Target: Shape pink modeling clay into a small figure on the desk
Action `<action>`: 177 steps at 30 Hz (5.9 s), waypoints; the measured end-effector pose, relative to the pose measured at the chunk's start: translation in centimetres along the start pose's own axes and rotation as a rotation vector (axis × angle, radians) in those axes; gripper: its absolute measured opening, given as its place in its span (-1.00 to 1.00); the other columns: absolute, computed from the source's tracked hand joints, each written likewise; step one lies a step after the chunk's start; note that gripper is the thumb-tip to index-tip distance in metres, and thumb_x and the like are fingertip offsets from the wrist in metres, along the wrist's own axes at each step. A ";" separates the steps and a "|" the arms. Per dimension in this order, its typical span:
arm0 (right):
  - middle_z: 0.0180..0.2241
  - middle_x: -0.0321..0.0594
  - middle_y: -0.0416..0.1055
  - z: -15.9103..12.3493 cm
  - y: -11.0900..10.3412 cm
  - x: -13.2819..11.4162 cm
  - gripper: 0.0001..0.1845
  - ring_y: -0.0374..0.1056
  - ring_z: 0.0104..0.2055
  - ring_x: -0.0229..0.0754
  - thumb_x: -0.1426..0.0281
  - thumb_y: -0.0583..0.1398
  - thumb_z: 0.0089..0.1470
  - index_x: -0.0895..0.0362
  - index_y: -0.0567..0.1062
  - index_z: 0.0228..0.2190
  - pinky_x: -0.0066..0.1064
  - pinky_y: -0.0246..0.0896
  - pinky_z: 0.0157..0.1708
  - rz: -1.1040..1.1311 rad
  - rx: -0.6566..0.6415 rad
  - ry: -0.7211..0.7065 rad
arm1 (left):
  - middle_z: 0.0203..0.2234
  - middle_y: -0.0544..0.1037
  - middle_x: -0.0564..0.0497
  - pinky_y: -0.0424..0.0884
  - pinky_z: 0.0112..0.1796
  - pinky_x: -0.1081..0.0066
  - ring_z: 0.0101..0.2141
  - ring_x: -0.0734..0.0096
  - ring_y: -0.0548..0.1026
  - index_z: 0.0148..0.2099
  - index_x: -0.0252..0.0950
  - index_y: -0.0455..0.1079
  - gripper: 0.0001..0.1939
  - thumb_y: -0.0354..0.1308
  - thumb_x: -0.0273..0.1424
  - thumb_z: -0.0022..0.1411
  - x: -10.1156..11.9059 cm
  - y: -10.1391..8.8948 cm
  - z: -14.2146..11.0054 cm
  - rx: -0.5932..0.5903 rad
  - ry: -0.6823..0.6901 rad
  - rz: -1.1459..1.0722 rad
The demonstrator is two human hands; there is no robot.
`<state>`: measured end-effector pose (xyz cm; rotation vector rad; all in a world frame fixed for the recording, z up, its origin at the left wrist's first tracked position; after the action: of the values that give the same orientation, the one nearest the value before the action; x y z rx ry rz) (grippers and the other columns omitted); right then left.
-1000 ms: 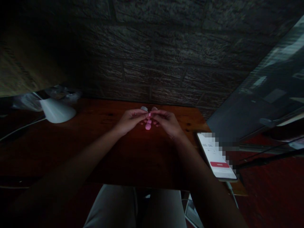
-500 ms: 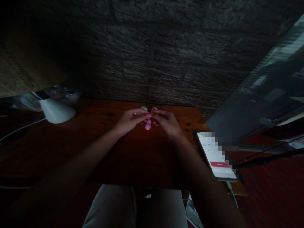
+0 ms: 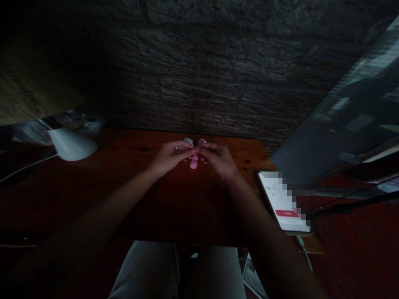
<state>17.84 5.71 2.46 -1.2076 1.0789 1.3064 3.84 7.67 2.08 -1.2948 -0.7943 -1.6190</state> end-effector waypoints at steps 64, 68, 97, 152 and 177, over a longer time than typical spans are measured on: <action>-0.21 -0.21 0.65 0.2 -0.5 -1.4 -0.68 0.46 -0.29 -0.20 0.21 0.48 -0.08 0.01 0.66 -0.23 -0.36 0.32 -0.36 0.016 -0.073 -0.153 | -0.28 0.67 -0.14 0.52 -0.24 0.37 -0.35 0.41 0.61 -0.14 -0.36 0.58 -0.74 0.38 -0.28 0.22 -0.4 0.2 -0.4 -0.013 -0.195 -0.162; -0.31 -0.23 0.64 0.2 -0.5 -1.4 -0.69 0.42 -0.37 -0.22 0.20 0.48 -0.10 0.04 0.66 -0.27 -0.38 0.27 -0.40 0.016 -0.061 -0.166 | -0.32 0.66 -0.10 0.52 -0.28 0.39 -0.40 0.44 0.61 -0.14 -0.37 0.57 -0.74 0.38 -0.29 0.21 -0.2 0.5 -0.6 -0.046 -0.186 -0.150; -0.26 -0.20 0.60 0.0 0.2 -2.0 -0.67 0.43 -0.35 -0.18 0.07 0.43 -0.04 0.03 0.64 -0.33 -0.31 0.38 -0.36 -0.116 -0.051 -0.264 | -0.37 0.66 -0.05 0.45 -0.30 0.40 -0.32 0.34 0.63 -0.20 -0.34 0.55 -0.71 0.43 -0.29 0.06 0.1 -0.4 -0.3 0.037 -0.067 -0.079; -0.27 -0.20 0.60 0.2 0.0 -1.5 -0.74 0.39 -0.39 -0.24 0.20 0.39 0.04 0.07 0.66 -0.25 -0.36 0.32 -0.39 -0.087 -0.067 -0.216 | -0.37 0.65 -0.04 0.48 -0.31 0.43 -0.41 0.45 0.59 -0.13 -0.33 0.61 -0.78 0.34 -0.31 0.22 0.3 -0.1 -0.3 0.036 -0.053 -0.067; -0.37 -0.21 0.59 0.2 -0.1 -0.4 -0.66 0.35 -0.42 -0.26 0.13 0.43 -0.07 0.11 0.68 -0.32 -0.38 0.28 -0.41 -0.050 -0.023 -0.073 | -0.37 0.66 -0.04 0.51 -0.31 0.43 -0.38 0.41 0.63 -0.16 -0.34 0.56 -0.83 0.31 -0.36 0.24 0.0 -0.1 -0.1 0.038 -0.022 -0.049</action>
<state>17.95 5.86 2.90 -1.1872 0.9785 1.3174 3.70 7.58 2.08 -1.2772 -0.8725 -1.6225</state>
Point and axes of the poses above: each hand's wrist, its own z-axis towards the middle knuckle, its own y-axis out of the palm, x = y × z, the point moved 9 cm from there along z, towards the middle knuckle
